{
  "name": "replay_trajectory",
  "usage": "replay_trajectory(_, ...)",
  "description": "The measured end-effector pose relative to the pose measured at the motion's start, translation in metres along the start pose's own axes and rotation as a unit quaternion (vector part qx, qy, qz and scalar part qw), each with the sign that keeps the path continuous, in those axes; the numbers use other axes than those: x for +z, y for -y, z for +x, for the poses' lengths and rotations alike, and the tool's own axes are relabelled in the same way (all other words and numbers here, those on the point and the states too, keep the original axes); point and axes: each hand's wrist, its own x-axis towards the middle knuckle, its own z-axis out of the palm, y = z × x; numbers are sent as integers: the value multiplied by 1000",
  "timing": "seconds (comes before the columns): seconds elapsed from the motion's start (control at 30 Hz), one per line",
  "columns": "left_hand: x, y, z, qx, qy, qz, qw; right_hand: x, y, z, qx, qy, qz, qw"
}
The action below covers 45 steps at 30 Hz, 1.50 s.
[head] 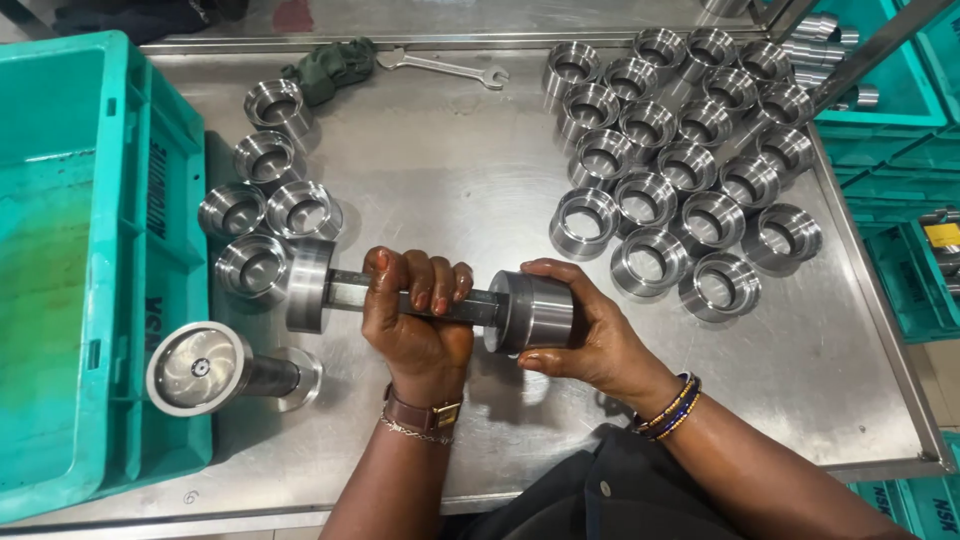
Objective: Manually assemble metal rings onto a specialized mandrel or tool on a workstation.
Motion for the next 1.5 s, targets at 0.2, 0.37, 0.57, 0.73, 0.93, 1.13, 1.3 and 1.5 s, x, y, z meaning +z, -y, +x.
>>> replay_trajectory(0.2,-18,-17,8,78,61,61,993,-2,16,38,89,15,-115,989)
replay_trajectory(0.37,0,-34,2,211,129,223,943,16,26,92,17,80,-481,873)
replay_trajectory(0.57,-8,-44,3,186,79,270,941,7,0,157,-36,-14,-671,740)
replay_trajectory(0.73,-19,-53,12,219,85,379,895,62,-12,193,-92,9,-625,775)
replay_trajectory(0.93,-16,-53,22,231,125,516,815,100,-31,219,-110,179,-593,777)
replay_trajectory(1.13,-18,-38,13,239,140,623,731,13,-50,111,-198,103,-526,821)
replay_trajectory(1.3,3,-20,11,266,157,705,638,-12,4,21,-61,40,-607,791)
replay_trajectory(1.5,16,-9,4,252,186,791,525,-24,38,12,139,153,-653,729)
